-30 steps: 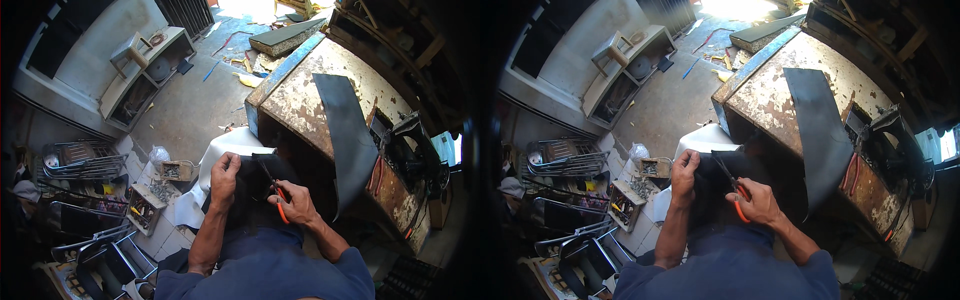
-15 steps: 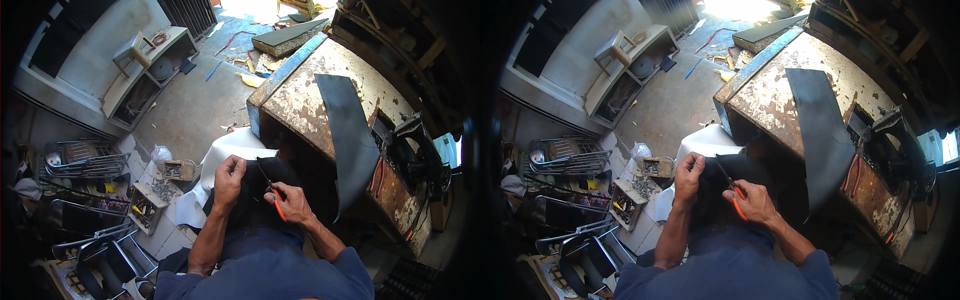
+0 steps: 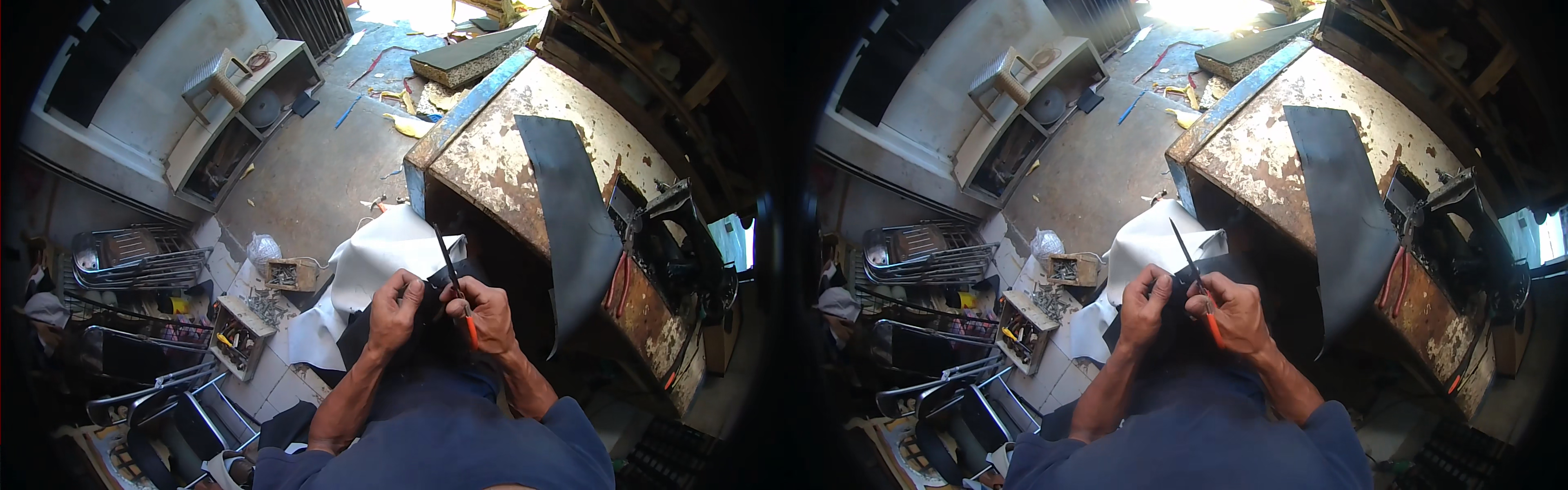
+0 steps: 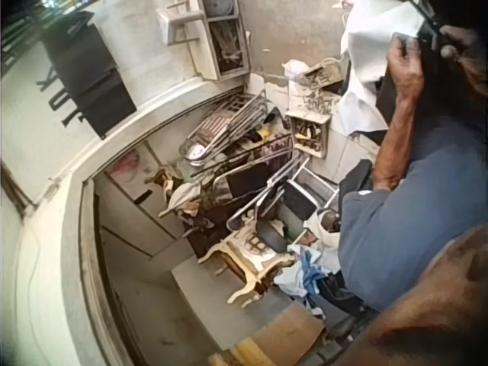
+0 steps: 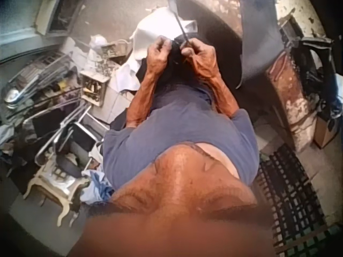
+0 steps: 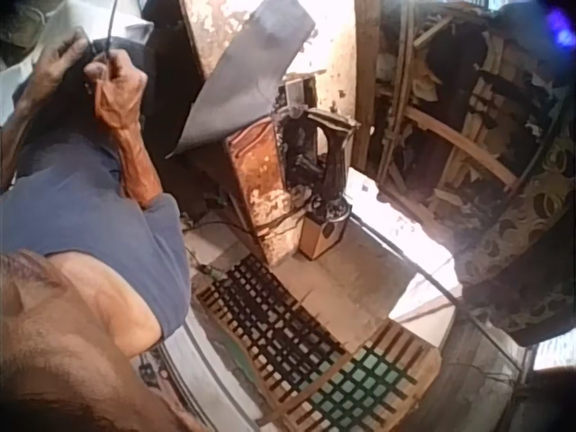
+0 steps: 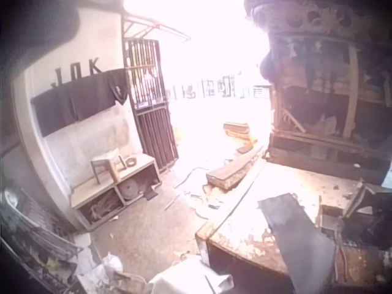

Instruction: The person cuts a piece of black fabric using shears while holding it against a white base.

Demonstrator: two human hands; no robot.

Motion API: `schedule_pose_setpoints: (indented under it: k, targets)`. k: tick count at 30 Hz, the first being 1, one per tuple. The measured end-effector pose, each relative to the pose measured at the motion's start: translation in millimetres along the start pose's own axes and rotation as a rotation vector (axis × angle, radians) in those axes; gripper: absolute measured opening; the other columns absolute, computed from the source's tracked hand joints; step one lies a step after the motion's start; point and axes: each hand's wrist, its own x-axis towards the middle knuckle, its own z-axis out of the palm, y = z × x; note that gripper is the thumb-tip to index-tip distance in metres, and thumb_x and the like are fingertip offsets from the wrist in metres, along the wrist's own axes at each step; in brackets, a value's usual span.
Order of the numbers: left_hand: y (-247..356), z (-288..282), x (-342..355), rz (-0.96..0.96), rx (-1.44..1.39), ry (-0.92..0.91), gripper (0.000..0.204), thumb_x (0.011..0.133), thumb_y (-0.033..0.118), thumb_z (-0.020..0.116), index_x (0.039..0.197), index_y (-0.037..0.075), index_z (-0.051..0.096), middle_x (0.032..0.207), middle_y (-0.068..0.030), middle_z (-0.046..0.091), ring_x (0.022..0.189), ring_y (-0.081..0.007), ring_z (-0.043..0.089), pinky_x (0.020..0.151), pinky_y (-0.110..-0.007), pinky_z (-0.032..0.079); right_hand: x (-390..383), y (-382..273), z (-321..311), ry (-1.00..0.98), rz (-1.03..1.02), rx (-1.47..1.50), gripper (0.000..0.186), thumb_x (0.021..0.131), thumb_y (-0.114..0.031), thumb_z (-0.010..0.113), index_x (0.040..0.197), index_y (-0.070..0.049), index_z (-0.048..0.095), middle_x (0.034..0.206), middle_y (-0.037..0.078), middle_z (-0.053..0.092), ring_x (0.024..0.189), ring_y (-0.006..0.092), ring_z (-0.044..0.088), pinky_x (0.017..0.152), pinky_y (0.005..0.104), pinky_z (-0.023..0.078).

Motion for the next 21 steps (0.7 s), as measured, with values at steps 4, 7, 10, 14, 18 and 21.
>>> schedule_pose_setpoints:
  k: [4, 7, 10, 14, 18, 21]
  targets:
    - [2.4, -8.4, 10.9, 0.017, -0.134, 0.11, 0.028, 0.105, 0.023, 0.059, 0.085, 0.004, 0.058, 0.074, 0.0064, 0.049, 0.07, -0.004, 0.04, 0.062, -0.022, 0.032, 7.1, 13.3, 4.8, 0.081, -0.324, -0.356, 0.041, 0.081, -0.033, 0.088, 0.091, 0.001, 0.066, 0.065, 0.007, 0.059, 0.06, 0.0117, 0.056, 0.056, 0.031, 0.048]
    - [6.3, -8.8, 6.7, 0.037, -0.083, 0.159, 0.027, 0.105, 0.022, 0.059, 0.084, 0.005, 0.058, 0.072, 0.0069, 0.047, 0.068, -0.0037, 0.038, 0.061, -0.023, 0.031, -4.1, 17.8, 4.1, -0.107, -0.196, -0.312, 0.044, 0.078, -0.037, 0.09, 0.083, -0.002, 0.064, 0.063, 0.007, 0.057, 0.054, 0.0163, 0.054, 0.054, 0.0319, 0.047]
    - [4.7, -16.7, 13.8, 0.053, -0.091, 0.247, 0.027, 0.105, 0.021, 0.059, 0.084, 0.004, 0.058, 0.072, 0.0067, 0.048, 0.067, -0.0036, 0.038, 0.06, -0.023, 0.031, -10.8, 13.0, 0.9, -0.225, -0.389, -0.295, 0.044, 0.073, -0.03, 0.093, 0.09, -0.002, 0.063, 0.077, 0.008, 0.065, 0.065, 0.0212, 0.062, 0.06, 0.0332, 0.05]
    - [6.6, -8.0, 11.5, 0.086, -0.016, 0.143, 0.026, 0.105, 0.02, 0.059, 0.084, 0.004, 0.059, 0.074, 0.0065, 0.05, 0.068, -0.0036, 0.04, 0.061, -0.022, 0.032, 28.3, 22.6, 7.5, 0.289, -0.398, -0.442, 0.047, 0.077, -0.022, 0.089, 0.101, -0.004, 0.054, 0.1, 0.016, 0.064, 0.086, 0.0282, 0.064, 0.073, 0.0397, 0.052]
    - [2.4, -20.2, 15.2, 0.048, -0.082, 0.292, 0.025, 0.105, 0.018, 0.059, 0.084, 0.004, 0.06, 0.075, 0.0064, 0.051, 0.071, -0.0039, 0.041, 0.062, -0.022, 0.033, 27.4, 27.7, 0.9, 0.36, -0.295, -0.337, 0.034, 0.084, -0.017, 0.085, 0.099, -0.003, 0.057, 0.077, 0.005, 0.062, 0.065, 0.0131, 0.057, 0.061, 0.0302, 0.048]
    - [-5.6, -26.8, 25.6, 0.072, -0.051, 0.341, 0.024, 0.103, 0.02, 0.062, 0.087, 0.002, 0.06, 0.077, 0.0044, 0.054, 0.073, -0.0064, 0.046, 0.066, -0.024, 0.038, 20.5, 17.5, -3.4, 0.36, -0.224, -0.299, 0.028, 0.088, -0.014, 0.082, 0.098, -0.004, 0.058, 0.078, 0.001, 0.061, 0.067, 0.0066, 0.056, 0.062, 0.0245, 0.047]
